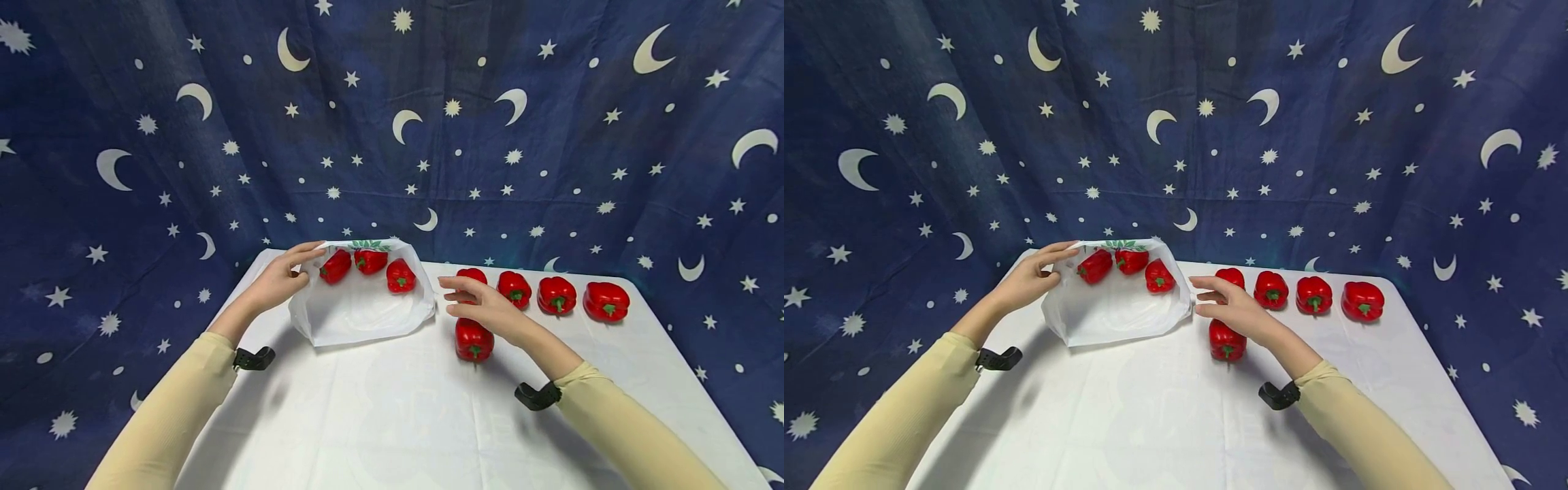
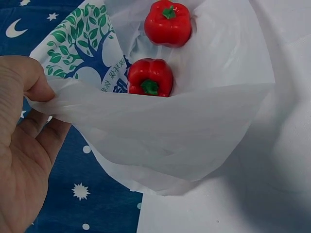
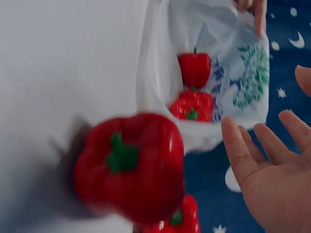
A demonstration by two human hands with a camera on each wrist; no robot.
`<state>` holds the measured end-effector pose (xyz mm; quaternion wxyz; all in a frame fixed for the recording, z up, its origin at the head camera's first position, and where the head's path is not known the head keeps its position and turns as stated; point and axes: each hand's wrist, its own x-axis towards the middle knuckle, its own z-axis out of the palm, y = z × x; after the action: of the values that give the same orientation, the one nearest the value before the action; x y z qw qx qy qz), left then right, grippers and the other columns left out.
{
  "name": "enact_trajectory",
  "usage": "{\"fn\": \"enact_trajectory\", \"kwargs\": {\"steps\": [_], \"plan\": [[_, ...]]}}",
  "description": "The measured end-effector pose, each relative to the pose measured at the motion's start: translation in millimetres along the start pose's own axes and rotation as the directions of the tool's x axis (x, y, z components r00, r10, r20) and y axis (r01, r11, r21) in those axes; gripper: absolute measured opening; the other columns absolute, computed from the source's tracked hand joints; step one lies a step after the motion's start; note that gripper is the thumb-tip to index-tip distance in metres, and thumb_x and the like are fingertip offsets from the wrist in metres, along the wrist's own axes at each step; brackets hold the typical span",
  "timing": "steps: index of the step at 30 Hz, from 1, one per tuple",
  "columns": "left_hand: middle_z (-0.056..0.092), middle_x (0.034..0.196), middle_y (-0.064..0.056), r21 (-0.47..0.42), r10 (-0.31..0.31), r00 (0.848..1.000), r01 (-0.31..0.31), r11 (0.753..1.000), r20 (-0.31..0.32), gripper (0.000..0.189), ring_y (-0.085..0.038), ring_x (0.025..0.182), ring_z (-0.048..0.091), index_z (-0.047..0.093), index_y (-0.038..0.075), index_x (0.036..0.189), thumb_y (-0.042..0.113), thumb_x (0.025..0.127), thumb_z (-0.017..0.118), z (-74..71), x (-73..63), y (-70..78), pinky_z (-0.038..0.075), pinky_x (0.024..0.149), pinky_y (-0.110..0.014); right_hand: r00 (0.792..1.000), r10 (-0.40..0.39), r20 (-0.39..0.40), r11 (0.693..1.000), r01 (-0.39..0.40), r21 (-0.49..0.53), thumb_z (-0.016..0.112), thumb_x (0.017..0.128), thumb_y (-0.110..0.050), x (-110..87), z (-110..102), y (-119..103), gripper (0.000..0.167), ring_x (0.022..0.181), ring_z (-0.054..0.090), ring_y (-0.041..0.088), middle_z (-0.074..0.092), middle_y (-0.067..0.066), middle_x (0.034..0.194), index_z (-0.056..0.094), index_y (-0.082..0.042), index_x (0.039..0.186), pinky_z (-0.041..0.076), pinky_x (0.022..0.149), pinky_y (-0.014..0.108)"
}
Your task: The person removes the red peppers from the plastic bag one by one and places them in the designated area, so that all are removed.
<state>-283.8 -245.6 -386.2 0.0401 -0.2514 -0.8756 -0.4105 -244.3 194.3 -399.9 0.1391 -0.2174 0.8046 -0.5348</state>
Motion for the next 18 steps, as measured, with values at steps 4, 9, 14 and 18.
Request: {"fn": "enact_trajectory", "kwargs": {"steps": [4,9,14,18], "plan": [[0.038,0.161,0.001,0.014,-0.003,1.000,0.003,1.000,-0.010,0.058,-0.025,0.107,0.053,0.054,0.007,0.149,-0.009,0.094,0.047,0.6,0.8,1.4,0.036,0.058,-0.029,0.999,-0.011,0.037,1.000,0.011,-0.012,0.070,0.095,-0.028,16.7,18.1,-4.6,0.064,0.139,0.047,0.036,0.045,0.011,0.155,0.047,-0.011,0.153,0.045,0.105,0.051],[0.037,0.161,-0.007,0.011,-0.007,1.000,0.007,1.000,-0.014,0.056,-0.032,0.111,0.052,0.052,0.000,0.149,-0.013,0.094,0.045,0.8,-1.3,13.7,0.034,0.058,-0.027,0.998,0.009,0.055,1.000,-0.008,-0.008,0.069,0.096,-0.024,38.7,41.8,-5.7,0.065,0.143,0.042,0.034,0.042,0.008,0.158,0.045,-0.016,0.155,0.040,0.109,0.055],[0.038,0.160,-0.012,0.001,0.004,1.000,-0.004,1.000,-0.003,0.056,-0.036,0.111,0.052,0.051,-0.004,0.148,-0.015,0.093,0.045,-2.2,-6.9,37.1,0.034,0.059,-0.027,0.997,0.080,0.013,0.996,-0.080,-0.042,0.070,0.093,-0.030,60.9,63.3,-4.0,0.074,0.148,0.032,0.033,0.037,0.006,0.162,0.040,-0.020,0.159,0.030,0.114,0.059],[0.038,0.160,-0.013,0.001,0.008,1.000,-0.008,1.000,0.004,0.056,-0.034,0.111,0.052,0.051,-0.002,0.148,-0.014,0.093,0.044,-3.5,-8.7,44.7,0.036,0.062,-0.027,0.988,0.148,-0.049,0.987,-0.151,-0.047,0.069,0.093,-0.031,74.7,74.8,-4.6,0.077,0.150,0.027,0.033,0.032,0.006,0.164,0.034,-0.019,0.161,0.023,0.117,0.060]]}}
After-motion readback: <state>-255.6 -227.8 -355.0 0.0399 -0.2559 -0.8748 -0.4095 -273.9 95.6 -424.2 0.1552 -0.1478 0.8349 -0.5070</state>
